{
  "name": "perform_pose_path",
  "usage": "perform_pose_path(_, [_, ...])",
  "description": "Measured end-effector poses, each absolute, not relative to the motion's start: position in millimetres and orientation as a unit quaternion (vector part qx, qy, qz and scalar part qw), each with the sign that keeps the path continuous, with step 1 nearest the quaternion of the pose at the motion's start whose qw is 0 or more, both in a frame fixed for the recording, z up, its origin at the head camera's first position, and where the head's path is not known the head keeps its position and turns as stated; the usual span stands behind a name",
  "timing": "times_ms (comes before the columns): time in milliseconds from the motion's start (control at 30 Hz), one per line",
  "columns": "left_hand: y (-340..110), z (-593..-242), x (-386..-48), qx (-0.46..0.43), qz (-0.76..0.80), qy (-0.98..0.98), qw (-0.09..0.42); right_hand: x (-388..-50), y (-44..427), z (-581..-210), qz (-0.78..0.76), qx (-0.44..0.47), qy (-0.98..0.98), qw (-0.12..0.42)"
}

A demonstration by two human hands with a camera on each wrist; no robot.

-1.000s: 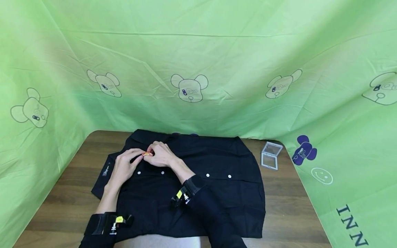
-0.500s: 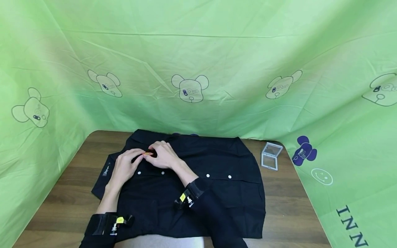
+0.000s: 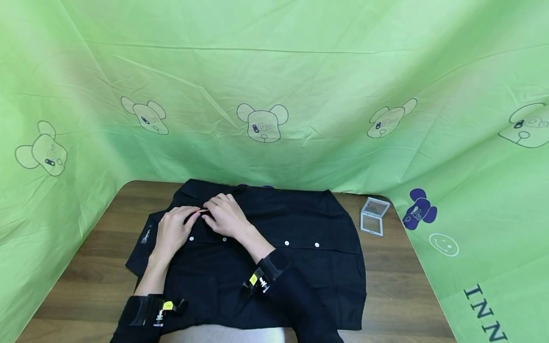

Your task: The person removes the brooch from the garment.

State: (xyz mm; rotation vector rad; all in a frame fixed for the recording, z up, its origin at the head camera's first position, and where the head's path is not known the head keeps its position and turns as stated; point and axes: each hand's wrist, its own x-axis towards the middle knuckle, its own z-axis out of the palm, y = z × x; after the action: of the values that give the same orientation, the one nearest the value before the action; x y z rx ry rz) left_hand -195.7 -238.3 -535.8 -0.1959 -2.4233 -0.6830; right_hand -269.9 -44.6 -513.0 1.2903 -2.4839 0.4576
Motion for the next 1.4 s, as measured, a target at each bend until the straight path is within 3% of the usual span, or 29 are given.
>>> perform_pose_path(767, [-235.6, -538.6, -198.5, -0.097, -0.278, -0.904, 0.309, -268.7, -51.3, -507.9, 0.109, 0.459, -0.863, 0.180])
perform_pose_path(1033, [-235.8, -541.1, -197.9, -0.106, -0.334, -0.894, 0.281, -271.6, -47.7, -514.6, 0.191, 0.458, -0.849, 0.180])
perform_pose_path(1400, [-234.7, -546.1, -201.1, -0.083, -0.372, -0.874, 0.301, -273.1, -45.2, -526.4, 0.332, 0.423, -0.824, 0.180])
